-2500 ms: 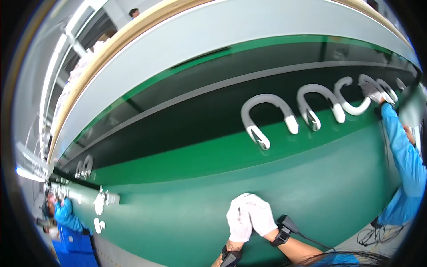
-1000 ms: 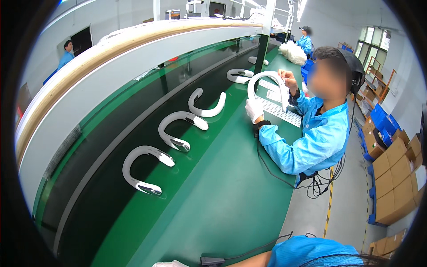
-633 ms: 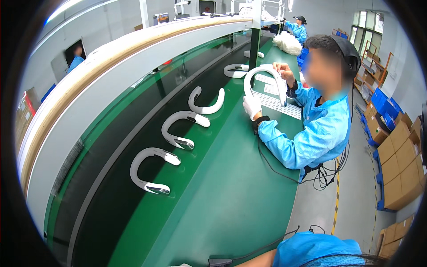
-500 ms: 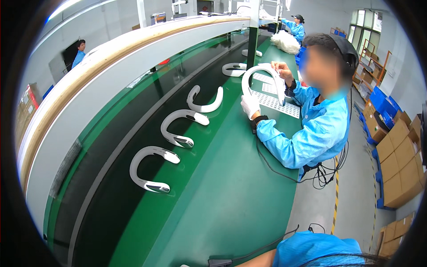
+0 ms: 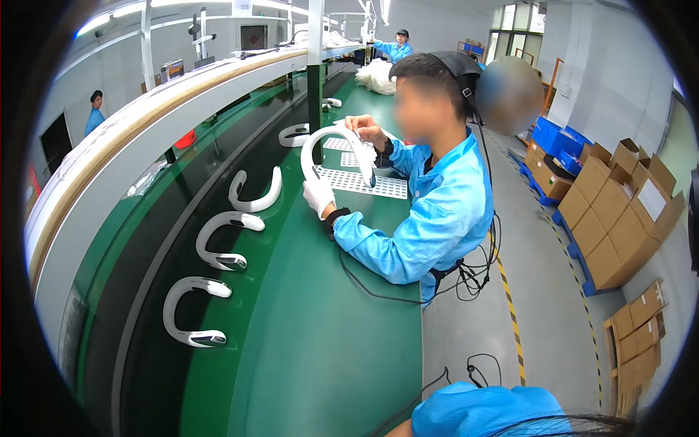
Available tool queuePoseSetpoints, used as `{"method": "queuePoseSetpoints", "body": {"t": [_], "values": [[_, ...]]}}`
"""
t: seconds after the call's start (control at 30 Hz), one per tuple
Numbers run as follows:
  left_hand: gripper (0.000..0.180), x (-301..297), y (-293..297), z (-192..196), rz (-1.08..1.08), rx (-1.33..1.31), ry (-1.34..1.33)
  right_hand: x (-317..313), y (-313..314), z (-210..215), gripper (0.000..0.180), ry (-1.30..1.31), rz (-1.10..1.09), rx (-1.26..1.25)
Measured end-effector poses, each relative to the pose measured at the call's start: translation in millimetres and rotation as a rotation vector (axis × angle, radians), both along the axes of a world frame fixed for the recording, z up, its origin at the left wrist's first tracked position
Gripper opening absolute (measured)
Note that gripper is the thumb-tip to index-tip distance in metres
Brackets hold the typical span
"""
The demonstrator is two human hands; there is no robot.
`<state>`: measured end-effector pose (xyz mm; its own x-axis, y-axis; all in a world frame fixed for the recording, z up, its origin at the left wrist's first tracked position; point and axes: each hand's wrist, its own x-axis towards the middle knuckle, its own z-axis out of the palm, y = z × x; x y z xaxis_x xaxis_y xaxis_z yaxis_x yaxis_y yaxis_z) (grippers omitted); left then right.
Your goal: Cleaning and inspecting white neck fans using a cloth and liquid on a production line.
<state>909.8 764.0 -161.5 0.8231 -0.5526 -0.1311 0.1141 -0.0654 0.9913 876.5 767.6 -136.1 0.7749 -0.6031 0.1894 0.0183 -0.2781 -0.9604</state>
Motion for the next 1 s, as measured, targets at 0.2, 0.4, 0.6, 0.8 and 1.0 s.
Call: {"method": "queuePoseSetpoints", "body": {"t": [0.2, 0.4, 0.6, 0.8, 1.0], "values": [[0.041, 4, 7, 4, -0.001, 0.001, -0.005, 4, 8, 6, 0.022, -0.006, 0.01, -0.013], [0.041, 12, 14, 6, 0.007, 0.006, -0.013, 11, 16, 7, 0.022, -0.012, 0.041, -0.03], [0.041, 14, 27, 8, 0.016, 0.017, -0.02, 12, 30, 11, 0.022, -0.002, 0.063, -0.064], [0.041, 12, 39, 9, 0.03, 0.02, -0.02, 10, 43, 11, 0.022, 0.014, 0.113, -0.122], [0.041, 36, 76, 14, 0.154, 0.049, -0.06, 15, 41, 16, 0.021, -0.045, 0.229, 0.045]]}}
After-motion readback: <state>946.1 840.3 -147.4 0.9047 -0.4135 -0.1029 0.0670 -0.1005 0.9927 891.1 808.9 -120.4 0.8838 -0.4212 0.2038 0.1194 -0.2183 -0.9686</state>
